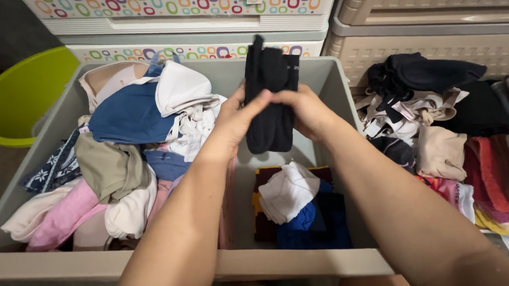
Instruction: The person sorts and folds various clothing items from a drawer, placing them into a pink organizer. They handle underwear, socks, and small garments, arranging them neatly within the drawer compartments.
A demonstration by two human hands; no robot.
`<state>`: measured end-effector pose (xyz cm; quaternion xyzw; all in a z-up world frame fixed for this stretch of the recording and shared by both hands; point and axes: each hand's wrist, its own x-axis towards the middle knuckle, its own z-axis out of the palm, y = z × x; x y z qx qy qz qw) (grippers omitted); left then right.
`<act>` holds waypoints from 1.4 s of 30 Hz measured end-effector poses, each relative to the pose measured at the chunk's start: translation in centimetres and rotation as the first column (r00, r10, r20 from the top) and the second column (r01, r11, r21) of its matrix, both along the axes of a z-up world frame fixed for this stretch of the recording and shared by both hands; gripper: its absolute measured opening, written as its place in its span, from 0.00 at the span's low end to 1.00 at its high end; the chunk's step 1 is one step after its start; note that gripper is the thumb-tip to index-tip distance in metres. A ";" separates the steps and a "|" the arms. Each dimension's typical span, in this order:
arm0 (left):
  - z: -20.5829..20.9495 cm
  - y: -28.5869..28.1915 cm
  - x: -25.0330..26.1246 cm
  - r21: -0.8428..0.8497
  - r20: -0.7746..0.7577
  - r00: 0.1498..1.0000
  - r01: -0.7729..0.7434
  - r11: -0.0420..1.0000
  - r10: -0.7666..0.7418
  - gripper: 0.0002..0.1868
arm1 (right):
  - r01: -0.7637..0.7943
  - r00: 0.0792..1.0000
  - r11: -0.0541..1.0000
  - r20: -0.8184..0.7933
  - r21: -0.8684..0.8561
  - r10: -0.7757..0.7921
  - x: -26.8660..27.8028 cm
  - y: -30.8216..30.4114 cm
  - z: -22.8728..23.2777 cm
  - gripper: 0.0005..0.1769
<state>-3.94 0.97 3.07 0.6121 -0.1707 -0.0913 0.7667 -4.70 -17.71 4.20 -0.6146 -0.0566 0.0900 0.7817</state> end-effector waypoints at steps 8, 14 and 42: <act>-2.0 1.6 3.1 -0.302 -0.242 0.969 -0.130 0.944 0.055 0.26 | -0.003 0.980 0.929 -0.184 0.369 0.076 -0.5 -0.9 2.2 0.30; 0.8 0.4 0.9 -0.243 -0.326 0.945 -0.117 0.963 0.033 0.30 | -0.015 0.987 0.960 -0.148 0.281 0.058 0.0 -1.0 1.8 0.45; 0.7 1.7 2.6 -0.249 -0.427 0.901 -0.199 0.948 0.077 0.41 | 0.003 0.988 0.880 -0.135 0.474 0.070 1.5 -3.1 1.1 0.31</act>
